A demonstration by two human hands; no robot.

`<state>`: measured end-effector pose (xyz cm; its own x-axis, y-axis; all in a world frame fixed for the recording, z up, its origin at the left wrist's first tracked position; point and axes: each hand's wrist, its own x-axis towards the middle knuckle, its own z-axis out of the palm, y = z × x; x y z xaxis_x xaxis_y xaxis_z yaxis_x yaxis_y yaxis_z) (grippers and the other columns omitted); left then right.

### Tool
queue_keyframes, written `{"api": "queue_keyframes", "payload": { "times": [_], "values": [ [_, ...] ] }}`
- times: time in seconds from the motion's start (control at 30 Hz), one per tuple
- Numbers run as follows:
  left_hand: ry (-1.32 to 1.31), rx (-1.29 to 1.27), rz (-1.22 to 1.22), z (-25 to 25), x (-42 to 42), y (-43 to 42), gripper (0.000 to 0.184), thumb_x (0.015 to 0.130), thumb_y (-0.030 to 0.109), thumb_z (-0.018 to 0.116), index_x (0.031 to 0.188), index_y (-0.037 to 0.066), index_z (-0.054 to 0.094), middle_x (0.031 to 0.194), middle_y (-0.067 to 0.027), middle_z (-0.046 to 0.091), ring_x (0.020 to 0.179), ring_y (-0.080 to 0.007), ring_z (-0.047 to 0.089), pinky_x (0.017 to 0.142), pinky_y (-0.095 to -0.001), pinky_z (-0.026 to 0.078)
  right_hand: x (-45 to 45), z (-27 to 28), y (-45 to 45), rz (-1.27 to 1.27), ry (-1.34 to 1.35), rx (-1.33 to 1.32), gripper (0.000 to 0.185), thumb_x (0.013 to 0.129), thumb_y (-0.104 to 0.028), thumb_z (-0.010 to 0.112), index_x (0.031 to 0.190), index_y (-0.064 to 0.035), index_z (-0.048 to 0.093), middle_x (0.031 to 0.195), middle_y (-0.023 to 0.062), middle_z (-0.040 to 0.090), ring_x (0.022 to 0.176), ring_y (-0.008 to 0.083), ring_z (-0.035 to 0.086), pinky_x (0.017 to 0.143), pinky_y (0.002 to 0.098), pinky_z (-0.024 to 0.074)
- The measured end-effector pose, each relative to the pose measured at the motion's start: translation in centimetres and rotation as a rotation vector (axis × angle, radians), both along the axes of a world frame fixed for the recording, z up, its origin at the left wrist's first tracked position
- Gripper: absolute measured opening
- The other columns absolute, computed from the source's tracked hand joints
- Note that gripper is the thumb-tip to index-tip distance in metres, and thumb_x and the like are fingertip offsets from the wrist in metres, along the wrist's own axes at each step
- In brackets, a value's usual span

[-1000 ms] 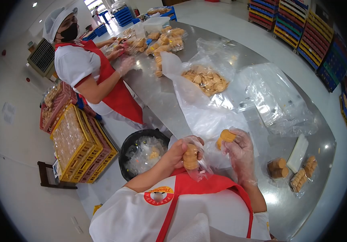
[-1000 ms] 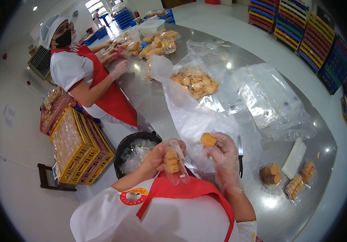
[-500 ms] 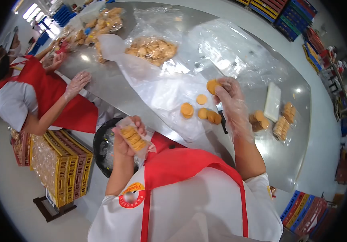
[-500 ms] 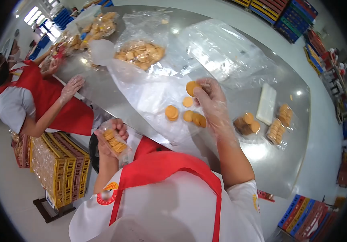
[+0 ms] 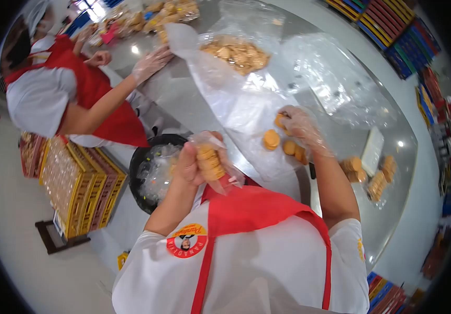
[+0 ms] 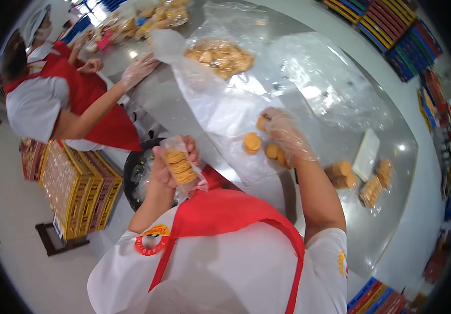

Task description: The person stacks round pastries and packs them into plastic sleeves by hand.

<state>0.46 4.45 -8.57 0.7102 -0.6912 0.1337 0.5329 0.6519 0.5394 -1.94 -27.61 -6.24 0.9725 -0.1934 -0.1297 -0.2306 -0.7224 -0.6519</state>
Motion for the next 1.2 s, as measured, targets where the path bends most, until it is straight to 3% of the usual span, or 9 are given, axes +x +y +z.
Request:
{"api": "queue_keyframes", "payload": {
  "times": [0.1, 0.2, 0.3, 0.37, 0.47, 0.67, 0.77, 0.9, 1.2],
  "values": [
    [-0.013, -0.014, 0.047, 0.9, -0.3, -0.4, 0.074, 0.079, 0.064, 0.069, 0.112, -0.002, 0.058, 0.098, -0.0105, 0.063, 0.084, -0.0183, 0.064, 0.073, -0.0327, 0.055, 0.6, 0.8, 0.7, -0.050, 0.080, -0.014, 0.031, 0.088, -0.026, 0.055, 0.105, -0.0043, 0.069, 0.107, 0.0195, 0.068, 0.104, 0.0364, 0.062, 0.092, 0.0396, 0.0465],
    [0.000, -0.032, 0.041, 0.9, -0.2, -0.3, 0.070, 0.081, 0.062, 0.068, 0.108, -0.002, 0.059, 0.097, -0.0116, 0.063, 0.084, -0.0205, 0.064, 0.073, -0.0334, 0.055, -0.5, 1.9, 1.8, 0.017, -0.306, -0.422, 0.026, 0.088, -0.020, 0.058, 0.105, -0.0030, 0.069, 0.105, 0.0174, 0.068, 0.103, 0.0360, 0.061, 0.092, 0.0393, 0.0470],
    [-0.001, 0.011, 0.047, 0.8, 0.0, -0.2, 0.067, 0.083, 0.060, 0.067, 0.108, -0.001, 0.059, 0.096, -0.0126, 0.063, 0.084, -0.0216, 0.063, 0.073, -0.0339, 0.055, -2.5, 6.5, 5.3, 0.053, -0.552, -0.041, 0.021, 0.086, -0.013, 0.064, 0.102, -0.0018, 0.070, 0.103, 0.0141, 0.068, 0.102, 0.0337, 0.060, 0.091, 0.0393, 0.0476],
    [0.056, 0.049, 0.055, 1.0, 0.0, -0.3, 0.064, 0.084, 0.058, 0.067, 0.108, -0.001, 0.059, 0.095, -0.0130, 0.063, 0.083, -0.0221, 0.063, 0.074, -0.0344, 0.055, -4.5, 9.1, 7.0, 0.326, -0.486, 0.530, 0.021, 0.079, -0.006, 0.071, 0.099, -0.0020, 0.069, 0.103, 0.0095, 0.066, 0.101, 0.0298, 0.060, 0.091, 0.0397, 0.0477],
    [0.183, 0.105, 0.067, 1.1, 0.0, -0.8, 0.060, 0.085, 0.055, 0.067, 0.107, 0.000, 0.060, 0.094, -0.0128, 0.063, 0.083, -0.0228, 0.063, 0.075, -0.0352, 0.055, -5.8, 11.2, 9.1, 0.681, -0.737, 0.073, 0.029, 0.074, -0.002, 0.073, 0.102, -0.0044, 0.066, 0.105, 0.0068, 0.066, 0.099, 0.0288, 0.061, 0.092, 0.0397, 0.0475],
    [0.211, 0.164, 0.146, 1.2, 0.0, -0.5, 0.055, 0.085, 0.052, 0.069, 0.106, 0.001, 0.060, 0.093, -0.0117, 0.063, 0.082, -0.0238, 0.063, 0.072, -0.0368, 0.055, -6.4, 11.3, 10.1, 0.493, -0.906, 0.024, 0.038, 0.075, 0.008, 0.064, 0.108, -0.0105, 0.062, 0.106, 0.0055, 0.067, 0.094, 0.0277, 0.062, 0.093, 0.0425, 0.0460],
    [0.216, 0.095, 0.023, -0.2, 0.7, 0.2, 0.052, 0.086, 0.050, 0.069, 0.104, 0.002, 0.060, 0.090, -0.0125, 0.062, 0.080, -0.0238, 0.063, 0.068, -0.0369, 0.054, -7.0, 11.4, 10.0, 0.549, -0.853, 0.061, 0.037, 0.075, 0.009, 0.062, 0.105, -0.0123, 0.063, 0.103, 0.0051, 0.068, 0.095, 0.0277, 0.062, 0.093, 0.0440, 0.0452],
    [0.053, 0.214, 0.141, 0.9, -0.4, -0.8, 0.042, 0.090, 0.043, 0.068, 0.103, 0.004, 0.061, 0.086, -0.0118, 0.064, 0.078, -0.0233, 0.064, 0.065, -0.0361, 0.054, -7.2, 10.4, 11.4, 0.427, -0.568, 0.060, 0.035, 0.082, 0.001, 0.063, 0.115, -0.0097, 0.062, 0.098, 0.0054, 0.069, 0.098, 0.0325, 0.062, 0.097, 0.0443, 0.0434],
    [0.034, 0.249, -0.081, 0.2, -1.5, -2.2, 0.047, 0.089, 0.036, 0.071, 0.118, 0.003, 0.054, 0.107, -0.0065, 0.063, 0.096, -0.0156, 0.063, 0.086, -0.0319, 0.054, -7.1, 10.6, 11.3, 0.528, -0.295, 0.204, 0.046, 0.087, -0.008, 0.063, 0.132, -0.0088, 0.056, 0.098, 0.0139, 0.068, 0.098, 0.0333, 0.062, 0.099, 0.0406, 0.0426]
  ]
}}
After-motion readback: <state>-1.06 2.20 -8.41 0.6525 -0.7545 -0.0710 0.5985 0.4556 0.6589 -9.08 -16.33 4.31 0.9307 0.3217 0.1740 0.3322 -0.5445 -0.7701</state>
